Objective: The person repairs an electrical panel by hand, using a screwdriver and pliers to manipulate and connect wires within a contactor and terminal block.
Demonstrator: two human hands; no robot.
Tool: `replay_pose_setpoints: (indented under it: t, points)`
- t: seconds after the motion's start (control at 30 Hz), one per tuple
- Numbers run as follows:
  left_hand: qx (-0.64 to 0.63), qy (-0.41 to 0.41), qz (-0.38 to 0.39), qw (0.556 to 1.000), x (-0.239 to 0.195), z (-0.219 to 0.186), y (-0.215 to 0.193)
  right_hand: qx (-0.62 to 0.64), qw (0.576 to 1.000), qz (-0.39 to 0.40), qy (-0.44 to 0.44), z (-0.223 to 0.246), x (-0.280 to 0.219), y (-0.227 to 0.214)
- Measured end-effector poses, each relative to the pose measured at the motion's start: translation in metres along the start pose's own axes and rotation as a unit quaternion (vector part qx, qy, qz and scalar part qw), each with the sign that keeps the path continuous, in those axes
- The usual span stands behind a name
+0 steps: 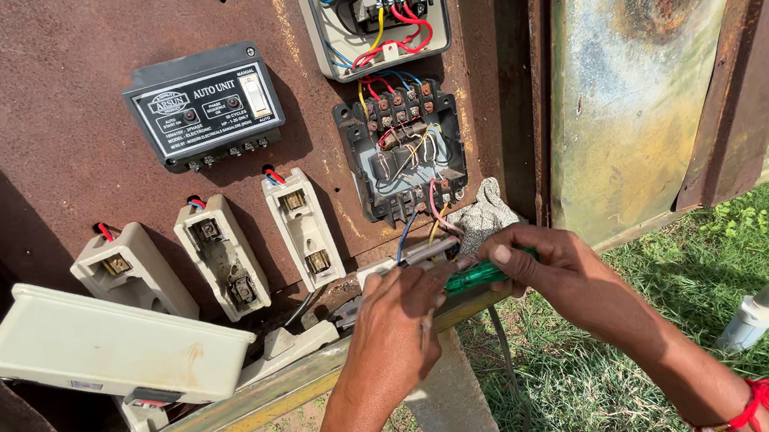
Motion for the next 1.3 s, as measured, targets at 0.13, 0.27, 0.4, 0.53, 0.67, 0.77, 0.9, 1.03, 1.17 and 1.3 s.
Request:
replay_pose_setpoints:
  t: [0.13,0.27,0.4,0.53,0.67,0.77,0.9,1.03,1.17,1.3]
  points:
    - [0.12,0.033,-0.079,0.989,-0.023,0.017,-0.009,-0.333,0.919,0.036,-0.207,0.016,0.037,0.016]
    - [0.104,0.064,-0.083,0.989,-0.045,0.009,-0.007,-0.415,0.864,0.142,-0.247,0.007,0.066,0.042]
    - [0.074,0.093,-0.077,0.99,-0.061,-0.008,0.002,-0.459,0.845,0.206,-0.18,-0.008,0.077,0.061]
    - [0.01,0.115,-0.122,0.986,-0.069,-0.028,-0.003,-0.564,0.782,0.23,-0.132,0.002,0.08,0.079]
    - [-0.001,0.121,-0.131,0.984,-0.064,-0.041,-0.004,-0.588,0.757,0.252,-0.13,0.002,0.08,0.082]
    - [0.01,0.12,-0.132,0.984,-0.059,-0.04,-0.003,-0.552,0.774,0.239,-0.196,-0.008,0.078,0.077]
    - [0.028,0.121,-0.14,0.982,-0.054,-0.036,0.002,-0.459,0.823,0.218,-0.255,-0.022,0.074,0.078]
    - [0.017,0.127,-0.16,0.979,-0.056,-0.035,0.004,-0.432,0.836,0.171,-0.292,-0.002,0.072,0.073]
    - [0.021,0.111,-0.182,0.977,-0.063,-0.033,0.004,-0.491,0.788,0.136,-0.347,0.031,0.058,0.064]
    - [0.03,0.121,-0.213,0.969,-0.071,-0.029,-0.003,-0.467,0.768,0.019,-0.439,0.063,0.025,0.043]
Point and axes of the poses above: each hand's wrist, its own x-axis towards the middle knuckle, its own y-axis out of the palm, z = x × y, the point moved 8 cm from there along x, towards the middle knuckle, and after that the axes turned 7 degrees about x, right-handed, at the moved point
